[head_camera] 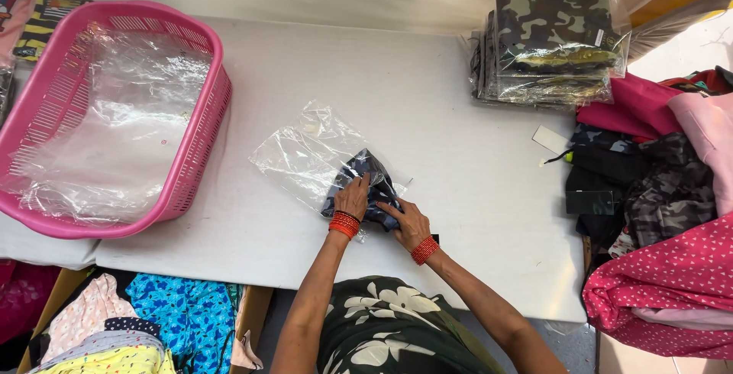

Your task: The person folds a pair of camouflage-patterned pants on a white table, aligning the legs and waistband. They then place the folded pants into a clear plastic bag and seal it.

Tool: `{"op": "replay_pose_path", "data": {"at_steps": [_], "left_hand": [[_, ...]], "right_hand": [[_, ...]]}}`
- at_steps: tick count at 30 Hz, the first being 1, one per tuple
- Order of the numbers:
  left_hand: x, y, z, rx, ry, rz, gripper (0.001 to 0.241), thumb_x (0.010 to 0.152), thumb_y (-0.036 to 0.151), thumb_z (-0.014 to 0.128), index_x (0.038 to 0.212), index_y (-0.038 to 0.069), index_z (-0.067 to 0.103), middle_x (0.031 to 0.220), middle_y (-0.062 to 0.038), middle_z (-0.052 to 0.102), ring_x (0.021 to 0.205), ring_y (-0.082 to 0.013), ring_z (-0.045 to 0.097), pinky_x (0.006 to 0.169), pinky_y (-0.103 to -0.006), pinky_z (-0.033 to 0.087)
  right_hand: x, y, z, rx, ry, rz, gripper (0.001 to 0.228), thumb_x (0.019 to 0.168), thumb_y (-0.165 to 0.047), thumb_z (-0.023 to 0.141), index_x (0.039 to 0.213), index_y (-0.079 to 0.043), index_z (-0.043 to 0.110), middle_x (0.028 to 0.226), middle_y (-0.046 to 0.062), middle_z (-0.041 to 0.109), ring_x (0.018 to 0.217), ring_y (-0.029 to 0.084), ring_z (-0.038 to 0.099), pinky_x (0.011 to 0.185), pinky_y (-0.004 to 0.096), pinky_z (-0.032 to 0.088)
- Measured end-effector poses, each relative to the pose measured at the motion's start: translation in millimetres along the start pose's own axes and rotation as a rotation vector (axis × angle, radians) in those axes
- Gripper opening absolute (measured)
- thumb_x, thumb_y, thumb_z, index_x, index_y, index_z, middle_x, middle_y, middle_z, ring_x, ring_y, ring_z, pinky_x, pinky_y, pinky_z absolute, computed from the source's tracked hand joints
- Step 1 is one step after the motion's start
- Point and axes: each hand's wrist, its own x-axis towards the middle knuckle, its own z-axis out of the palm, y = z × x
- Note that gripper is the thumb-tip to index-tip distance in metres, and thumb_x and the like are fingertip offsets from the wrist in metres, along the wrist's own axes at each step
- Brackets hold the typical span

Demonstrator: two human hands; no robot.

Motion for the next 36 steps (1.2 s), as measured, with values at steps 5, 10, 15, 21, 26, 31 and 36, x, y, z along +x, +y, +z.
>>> {"op": "replay_pose_path", "data": {"at_steps": [5, 10, 15, 21, 26, 31, 36], "left_hand": [[-2, 16, -40, -0.182, 0.064, 0.025, 0.027, 0.101, 0.016, 0.059, 0.126, 0.006, 0.065, 0.089, -0.013, 0.068, 0.073, -0.0307, 0.071, 0.057, -0.0420, 0.056], [-3, 34, -60, -0.276, 0.173, 0.097, 0.029, 0.100, 0.017, 0.058, 0.125, 0.006, 0.068, 0.088, -0.012, 0.071, 0.070, -0.0298, 0.071, 0.055, -0.0400, 0.056], [-13, 77, -66, -0.396, 0.206, 0.131, 0.029, 0.101, 0.017, 0.058, 0.126, 0.007, 0.068, 0.092, -0.012, 0.073, 0.070, -0.0300, 0.071, 0.054, -0.0399, 0.056], [-16, 121, -31, -0.650, 0.270, 0.268, 0.035, 0.101, 0.011, 0.058, 0.135, 0.008, 0.062, 0.101, -0.015, 0.073, 0.074, -0.0319, 0.071, 0.059, -0.0402, 0.059], [0, 115, 31, -0.239, -0.070, 0.327, 0.052, 0.089, 0.005, 0.060, 0.141, 0.013, 0.059, 0.077, -0.017, 0.073, 0.060, -0.0327, 0.070, 0.048, -0.0435, 0.055], [23, 129, 37, -0.004, -0.209, 0.402, 0.040, 0.097, 0.015, 0.060, 0.135, 0.003, 0.059, 0.075, -0.015, 0.073, 0.061, -0.0277, 0.071, 0.045, -0.0389, 0.053], [30, 125, 35, -0.035, -0.113, 0.410, 0.046, 0.088, 0.017, 0.064, 0.130, 0.001, 0.060, 0.080, -0.015, 0.074, 0.058, -0.0293, 0.072, 0.039, -0.0393, 0.054]], "right_hand": [[24, -9, 3, 0.215, 0.165, -0.004, 0.090, 0.064, 0.007, 0.075, 0.142, -0.035, 0.056, 0.137, 0.013, 0.062, 0.117, 0.034, 0.064, 0.087, 0.041, 0.060], [27, -4, 12, 0.287, 0.209, 0.034, 0.084, 0.063, 0.005, 0.079, 0.141, -0.022, 0.057, 0.136, 0.017, 0.061, 0.118, 0.036, 0.063, 0.092, 0.044, 0.057], [-8, 19, -22, 0.265, 0.335, 0.105, 0.082, 0.062, 0.007, 0.076, 0.138, -0.017, 0.060, 0.134, 0.016, 0.064, 0.118, 0.034, 0.065, 0.093, 0.042, 0.058], [-51, 52, -34, 0.080, 0.344, 0.185, 0.079, 0.063, 0.003, 0.079, 0.136, -0.019, 0.060, 0.136, 0.016, 0.062, 0.120, 0.035, 0.062, 0.087, 0.042, 0.058], [-50, 66, -1, 0.000, 0.132, 0.094, 0.082, 0.058, 0.001, 0.082, 0.134, -0.016, 0.058, 0.137, 0.018, 0.059, 0.121, 0.036, 0.058, 0.094, 0.044, 0.055], [-12, 72, 30, 0.025, 0.154, 0.109, 0.066, 0.069, -0.011, 0.080, 0.130, -0.018, 0.056, 0.128, 0.014, 0.064, 0.118, 0.032, 0.062, 0.096, 0.041, 0.056], [27, 45, 18, 0.155, 0.023, 0.246, 0.069, 0.090, -0.025, 0.071, 0.154, -0.020, 0.045, 0.126, 0.012, 0.063, 0.109, 0.028, 0.064, 0.093, 0.040, 0.054]]}}
